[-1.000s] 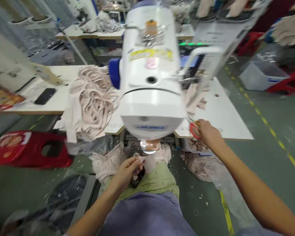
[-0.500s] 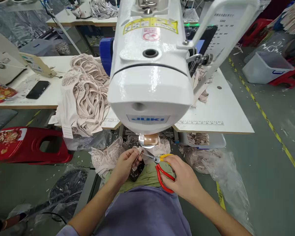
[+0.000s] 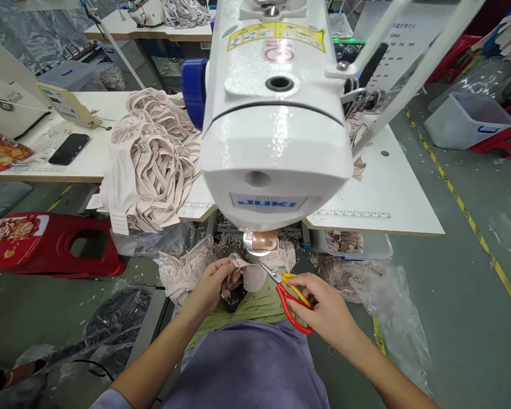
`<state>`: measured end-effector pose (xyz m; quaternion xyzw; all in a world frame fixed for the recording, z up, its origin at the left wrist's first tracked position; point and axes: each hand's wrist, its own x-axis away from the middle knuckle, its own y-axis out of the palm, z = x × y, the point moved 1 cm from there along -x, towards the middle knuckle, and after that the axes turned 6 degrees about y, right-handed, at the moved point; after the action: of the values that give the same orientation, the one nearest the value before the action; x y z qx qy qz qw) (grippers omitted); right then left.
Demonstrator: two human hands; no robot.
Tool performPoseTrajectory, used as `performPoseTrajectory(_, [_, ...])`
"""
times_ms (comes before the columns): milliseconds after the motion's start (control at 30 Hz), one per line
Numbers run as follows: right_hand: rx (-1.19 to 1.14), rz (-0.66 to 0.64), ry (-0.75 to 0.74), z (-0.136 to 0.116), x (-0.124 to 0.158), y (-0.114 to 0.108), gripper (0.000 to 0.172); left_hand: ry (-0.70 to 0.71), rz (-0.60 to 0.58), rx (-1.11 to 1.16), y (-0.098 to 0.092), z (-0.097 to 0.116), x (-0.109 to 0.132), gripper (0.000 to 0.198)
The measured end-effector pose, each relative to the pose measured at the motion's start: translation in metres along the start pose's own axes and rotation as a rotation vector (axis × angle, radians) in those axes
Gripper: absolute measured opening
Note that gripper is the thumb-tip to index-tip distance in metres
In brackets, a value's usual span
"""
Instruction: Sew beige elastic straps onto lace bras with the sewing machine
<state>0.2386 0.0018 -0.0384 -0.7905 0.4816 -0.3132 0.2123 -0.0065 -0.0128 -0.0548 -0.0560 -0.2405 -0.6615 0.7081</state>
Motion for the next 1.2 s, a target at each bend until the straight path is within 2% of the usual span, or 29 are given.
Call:
performPoseTrajectory(200, [0.017, -0.077, -0.044, -0.012, 0.002, 0.009, 0.026, 0.014, 0.013, 0.043, -0.004, 0.002, 0.003, 0.048])
performPoseTrajectory(467, [0.057, -0.089, -0.012, -0.033, -0.02, 0.022, 0.031, 0.091, 0.046, -0.104, -0.005, 0.0, 0.002, 0.038])
performPoseTrajectory(600, [0.014, -0.128, 0.027, -0.031, -0.025, 0.021, 0.03, 0.095, 0.056, -0.143, -0.011, -0.004, 0.002, 0.034])
performPoseTrajectory(733, [-0.001, -0.084, 0.012, -0.018, -0.016, 0.017, 0.024, 0.099, 0.093, -0.116, -0.012, -0.005, 0.002, 0.037])
performPoseTrajectory(867, [0.012, -0.025, 0.084, -0.001, -0.013, -0.005, 0.025, 0.095, 0.146, -0.012, -0.011, -0.003, 0.002, 0.042])
performPoseTrajectory(933, [0.11, 0.04, 0.11, 0.004, -0.027, -0.028, 0.027, 0.08, 0.138, 0.041, -0.008, -0.002, 0.001, 0.044])
performPoseTrajectory(1033, [0.337, 0.21, 0.148, 0.005, -0.06, -0.069, 0.032, 0.063, 0.1, 0.094, -0.003, 0.003, 0.001, 0.046])
performPoseTrajectory(1133, [0.547, 0.364, 0.049, -0.003, -0.081, -0.091, 0.035, 0.011, 0.018, 0.105, 0.0, 0.012, 0.004, 0.045])
performPoseTrajectory(1200, [0.563, 0.435, -0.087, -0.013, -0.077, -0.081, 0.036, -0.064, -0.072, 0.097, 0.001, 0.019, 0.006, 0.041])
